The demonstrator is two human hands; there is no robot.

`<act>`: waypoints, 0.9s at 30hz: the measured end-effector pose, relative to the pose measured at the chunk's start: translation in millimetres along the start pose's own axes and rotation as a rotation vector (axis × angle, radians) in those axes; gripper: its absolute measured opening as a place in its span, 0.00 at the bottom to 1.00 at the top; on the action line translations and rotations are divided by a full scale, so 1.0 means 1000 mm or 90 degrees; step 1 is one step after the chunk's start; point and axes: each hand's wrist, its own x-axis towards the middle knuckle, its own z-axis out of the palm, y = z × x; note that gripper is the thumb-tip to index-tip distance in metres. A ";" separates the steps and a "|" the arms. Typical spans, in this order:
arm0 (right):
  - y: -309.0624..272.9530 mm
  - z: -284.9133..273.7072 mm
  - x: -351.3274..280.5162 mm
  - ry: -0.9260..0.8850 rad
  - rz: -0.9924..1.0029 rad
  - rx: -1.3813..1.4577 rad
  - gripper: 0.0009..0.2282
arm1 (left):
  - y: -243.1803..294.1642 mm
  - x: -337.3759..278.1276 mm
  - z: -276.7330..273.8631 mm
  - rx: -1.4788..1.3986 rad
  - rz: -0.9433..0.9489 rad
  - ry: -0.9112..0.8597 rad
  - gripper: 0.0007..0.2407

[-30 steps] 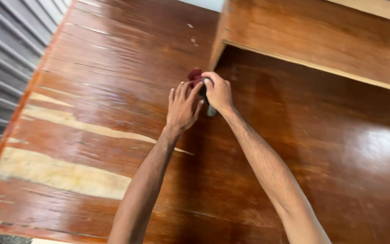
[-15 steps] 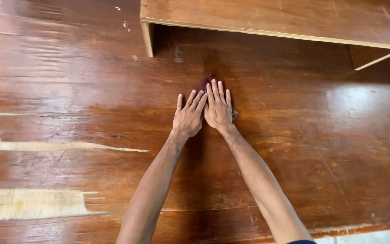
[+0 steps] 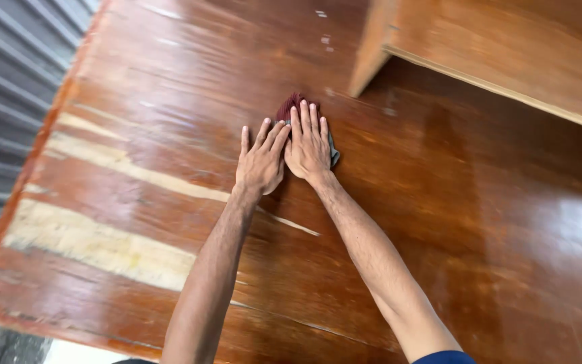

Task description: Wipe down and clean a large wooden counter surface using a cleaning cloth and water.

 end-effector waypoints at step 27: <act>-0.338 0.071 0.264 -0.038 -0.392 0.094 0.24 | -0.352 -0.009 -0.071 0.064 -0.276 0.229 0.28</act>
